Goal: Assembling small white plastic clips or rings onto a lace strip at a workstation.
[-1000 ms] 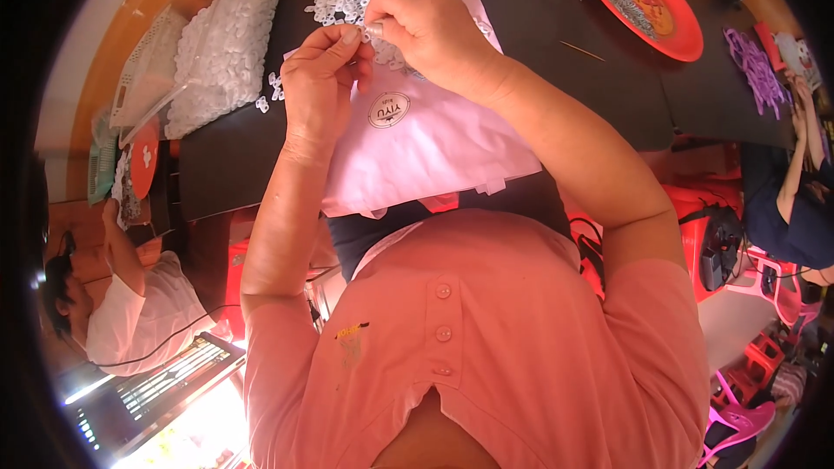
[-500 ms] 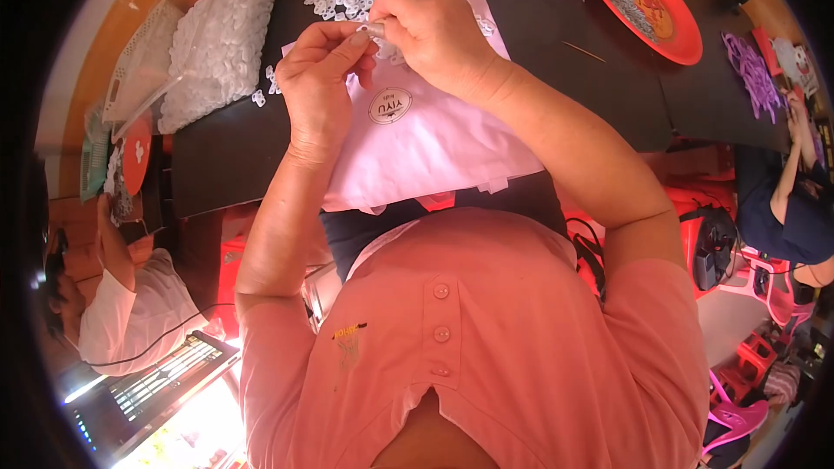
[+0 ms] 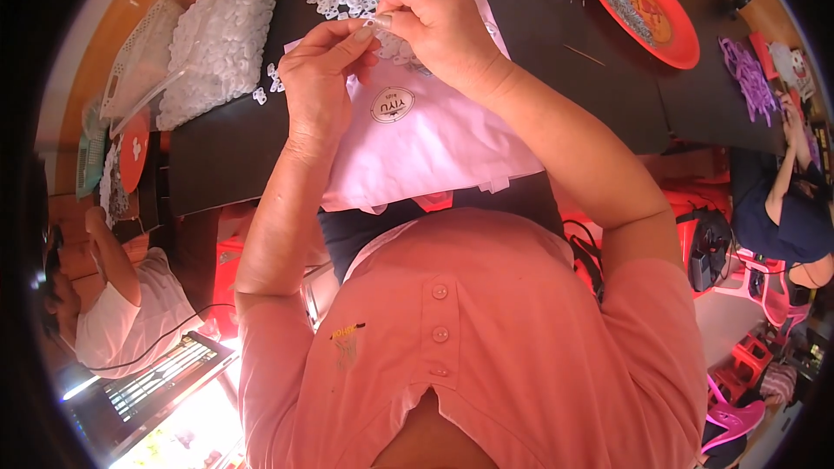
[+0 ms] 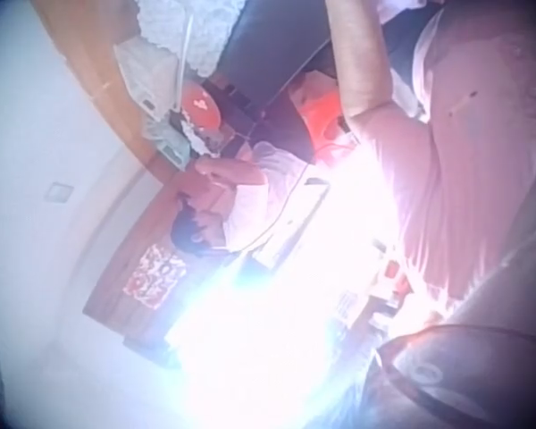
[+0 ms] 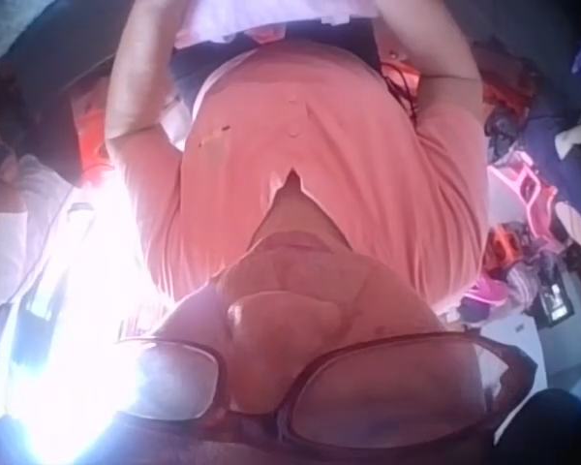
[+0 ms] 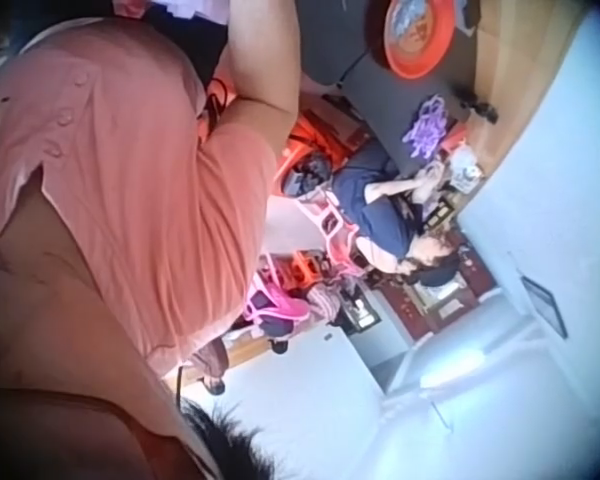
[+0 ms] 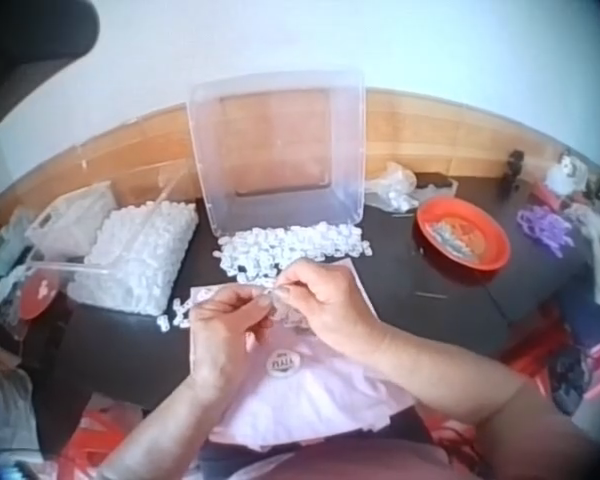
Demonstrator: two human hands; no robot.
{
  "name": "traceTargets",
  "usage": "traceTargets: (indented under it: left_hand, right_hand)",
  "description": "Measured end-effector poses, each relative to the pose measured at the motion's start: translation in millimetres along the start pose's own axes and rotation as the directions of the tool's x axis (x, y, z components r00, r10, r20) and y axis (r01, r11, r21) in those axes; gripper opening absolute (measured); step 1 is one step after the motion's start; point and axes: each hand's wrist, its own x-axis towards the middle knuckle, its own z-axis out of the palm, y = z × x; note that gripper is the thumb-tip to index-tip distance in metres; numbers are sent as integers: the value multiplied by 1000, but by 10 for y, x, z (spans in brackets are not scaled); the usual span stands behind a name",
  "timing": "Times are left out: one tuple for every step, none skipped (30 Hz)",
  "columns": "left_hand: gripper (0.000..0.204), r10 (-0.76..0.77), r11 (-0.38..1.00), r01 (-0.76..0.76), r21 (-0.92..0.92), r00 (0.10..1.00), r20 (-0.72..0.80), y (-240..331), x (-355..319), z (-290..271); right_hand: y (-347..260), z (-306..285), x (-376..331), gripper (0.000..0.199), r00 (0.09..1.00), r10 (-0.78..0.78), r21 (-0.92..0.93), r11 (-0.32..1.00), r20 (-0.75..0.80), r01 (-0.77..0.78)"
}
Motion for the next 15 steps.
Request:
traceTargets:
  left_hand:
    - [11, 7, 999, -7, 44, 1000, 2, 4, -3, -7]
    - [11, 10, 999, -10, 44, 1000, 2, 2, -3, -11]
    - [11, 23, 997, -22, 73, 1000, -5, -2, -2, -11]
    - [11, 36, 994, -34, 102, 999, -11, -4, -3, -9]
    - [11, 38, 994, -36, 103, 999, -11, 2, -8, -4]
    - [10, 28, 992, -25, 126, 999, -22, 9, -15, 3]
    - [9, 17, 989, -12, 148, 999, -32, 11, -19, 14]
    - [9, 18, 989, -13, 148, 999, -31, 10, -20, 22]
    - [8, 22, 990, -18, 143, 999, -26, 9, -20, 30]
    - [8, 24, 990, -20, 140, 999, -24, 5, -33, 27]
    - [8, 24, 990, -20, 141, 999, -25, -4, -36, 28]
    - [7, 56, 988, -52, 144, 998, -20, -19, -33, 31]
    - [7, 91, 985, -88, 145, 996, -10, -23, -19, 39]
    - [7, 95, 985, -93, 143, 995, -8, -35, -15, 32]
    - [7, 76, 988, -74, 139, 997, -12, -54, -13, 17]
  right_hand:
    - [1, -2, -1, 6, 1000, -2, 0, 1000, 1, 2]
    - [2, -7, -3, 7, 1000, -10, -28, 1000, 10, 10]
    - [1, -9, -2, 7, 1000, -18, -57, 998, 19, 19]
    - [1, -7, -1, 7, 1000, -20, -56, 998, 20, 21]
    - [0, -5, 1, 8, 999, -32, -57, 998, 19, 33]
    - [0, -4, 3, 8, 999, -44, -58, 997, 17, 44]
    - [8, -6, -1, 8, 999, -44, -59, 997, 16, 45]
    - [20, -8, -5, 8, 999, -40, -58, 997, 25, 41]
    - [24, -12, -6, 8, 999, -35, -58, 998, 33, 37]
    - [8, -3, -14, 8, 999, -35, -56, 998, 34, 37]
    - [-19, 9, -22, 7, 998, 8, -11, 1000, 57, -7]
    - [-39, 22, -26, 6, 995, 49, 33, 998, 83, -51]
    - [-39, 29, -20, 6, 996, 46, 30, 998, 81, -48]
    - [-27, 45, -22, 5, 986, 132, 89, 986, 99, -141]
    - [-27, 57, -15, 5, 969, 216, 145, 962, 121, -233]
